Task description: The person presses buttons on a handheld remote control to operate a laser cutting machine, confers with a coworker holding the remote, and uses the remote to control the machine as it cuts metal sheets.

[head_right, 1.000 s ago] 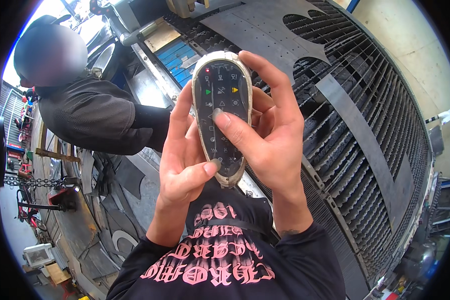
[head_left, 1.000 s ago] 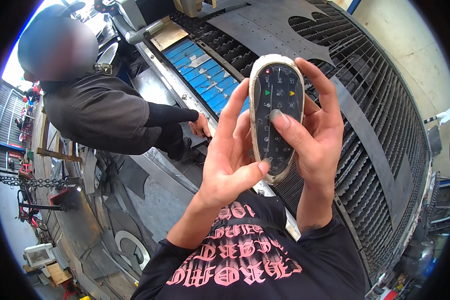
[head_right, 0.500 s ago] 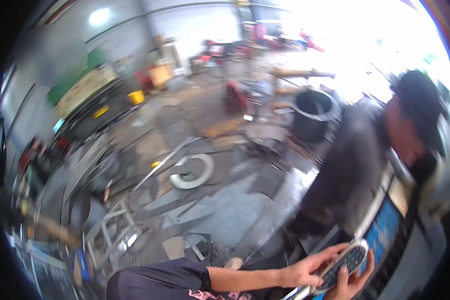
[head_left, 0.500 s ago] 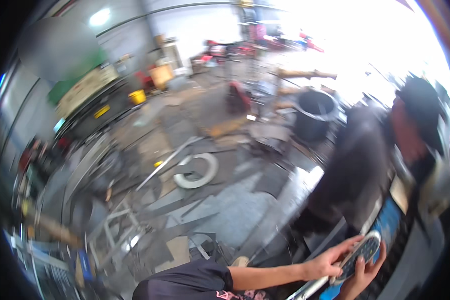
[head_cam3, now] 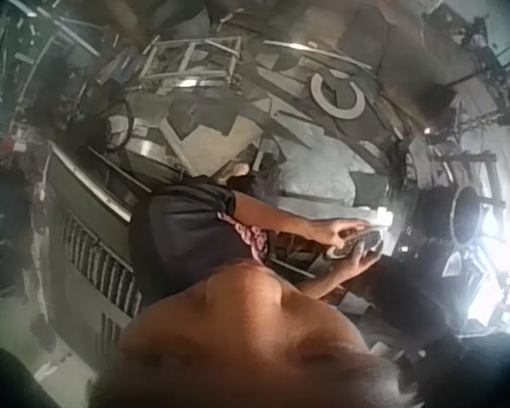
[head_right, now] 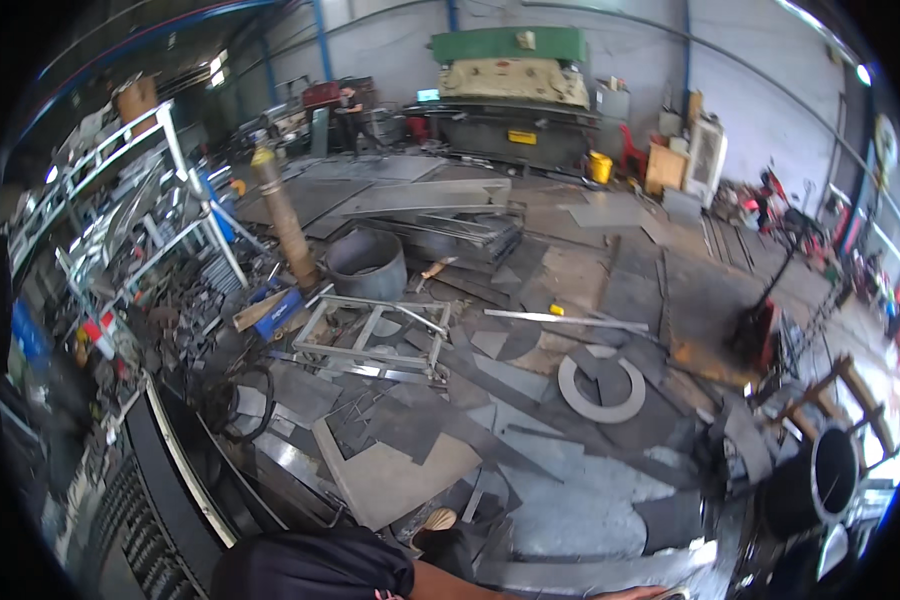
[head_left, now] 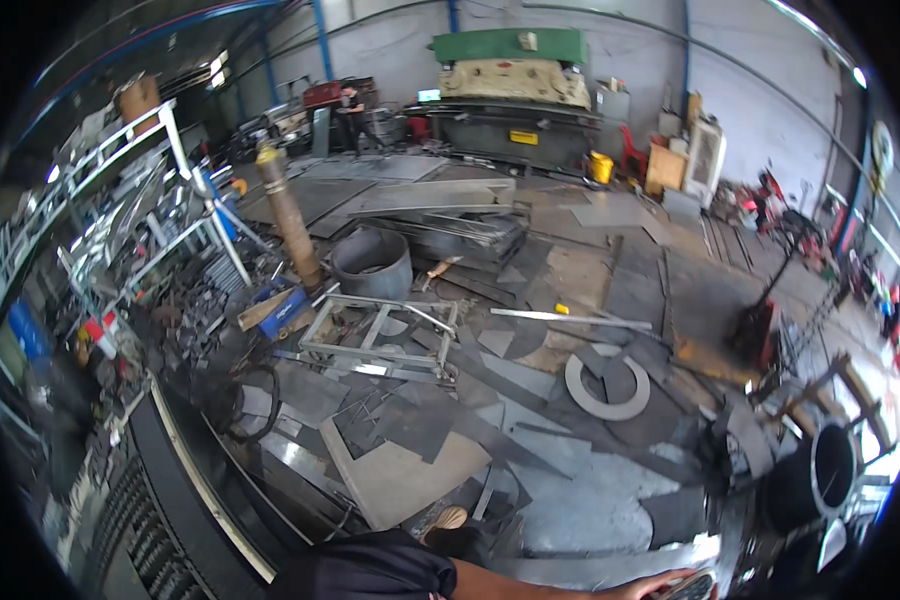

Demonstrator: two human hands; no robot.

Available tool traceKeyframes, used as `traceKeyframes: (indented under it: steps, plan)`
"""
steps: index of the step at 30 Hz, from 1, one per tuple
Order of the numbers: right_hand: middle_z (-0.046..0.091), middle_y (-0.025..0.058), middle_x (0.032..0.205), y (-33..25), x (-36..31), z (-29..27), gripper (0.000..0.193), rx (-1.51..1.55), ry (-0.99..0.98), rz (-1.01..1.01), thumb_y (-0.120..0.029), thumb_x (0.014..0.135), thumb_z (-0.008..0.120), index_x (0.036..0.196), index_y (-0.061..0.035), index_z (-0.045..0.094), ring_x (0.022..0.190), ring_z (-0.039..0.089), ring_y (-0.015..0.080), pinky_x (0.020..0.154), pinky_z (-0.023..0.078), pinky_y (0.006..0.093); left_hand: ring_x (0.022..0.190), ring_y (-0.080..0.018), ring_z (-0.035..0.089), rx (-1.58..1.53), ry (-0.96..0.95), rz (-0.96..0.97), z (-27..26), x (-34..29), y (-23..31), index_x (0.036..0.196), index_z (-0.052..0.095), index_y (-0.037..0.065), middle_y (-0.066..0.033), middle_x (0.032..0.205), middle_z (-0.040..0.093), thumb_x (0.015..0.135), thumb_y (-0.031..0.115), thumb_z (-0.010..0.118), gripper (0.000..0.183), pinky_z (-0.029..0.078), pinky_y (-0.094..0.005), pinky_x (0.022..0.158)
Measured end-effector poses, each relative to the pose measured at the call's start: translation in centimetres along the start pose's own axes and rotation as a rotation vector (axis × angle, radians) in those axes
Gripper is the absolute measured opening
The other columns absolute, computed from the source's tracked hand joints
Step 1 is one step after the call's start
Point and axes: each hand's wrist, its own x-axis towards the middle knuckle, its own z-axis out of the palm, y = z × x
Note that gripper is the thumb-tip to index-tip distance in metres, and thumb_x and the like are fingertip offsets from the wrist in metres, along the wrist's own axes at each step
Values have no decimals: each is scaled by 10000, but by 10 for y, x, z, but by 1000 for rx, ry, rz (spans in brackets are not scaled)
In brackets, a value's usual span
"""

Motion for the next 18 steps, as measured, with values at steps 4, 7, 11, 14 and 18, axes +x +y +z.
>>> traceKeyframes:
  steps: [4,7,11,14,18]
  plan:
    - [495,221,1355,15,10,78,645,119,-135,47,33,902,547,1496,-113,342,1089,593,320,885,523,418,1045,-206,564,18,83,-22,-69,-18,35,1557,244,122,-116,1335,515,753,-45,586,889,500,-334,827]
    - [504,217,1340,42,12,139,636,177,-230,138,35,888,545,1479,-114,363,1096,587,295,853,531,376,750,-187,655,-96,155,31,-135,-38,29,1569,179,137,-164,1355,498,780,-48,550,892,555,-279,571]
    - [521,202,1329,-6,-16,246,640,69,-254,100,49,879,560,1476,-58,355,1059,604,269,784,538,328,702,-180,660,-28,214,53,-214,-68,43,1573,142,151,-179,1460,429,792,-40,529,892,562,-284,564]
    - [586,163,1251,11,-16,294,653,239,-299,158,77,865,594,1464,-65,378,745,614,148,519,456,225,776,-184,663,15,316,63,-248,-88,81,1573,145,166,-153,1494,398,796,-50,527,891,567,-290,590]
    - [649,133,1105,-4,-27,352,624,216,-349,190,58,877,594,1454,-64,390,689,590,133,509,441,223,924,-197,653,114,340,55,-281,-115,127,1576,129,202,-112,1496,396,828,7,544,878,587,-309,631]
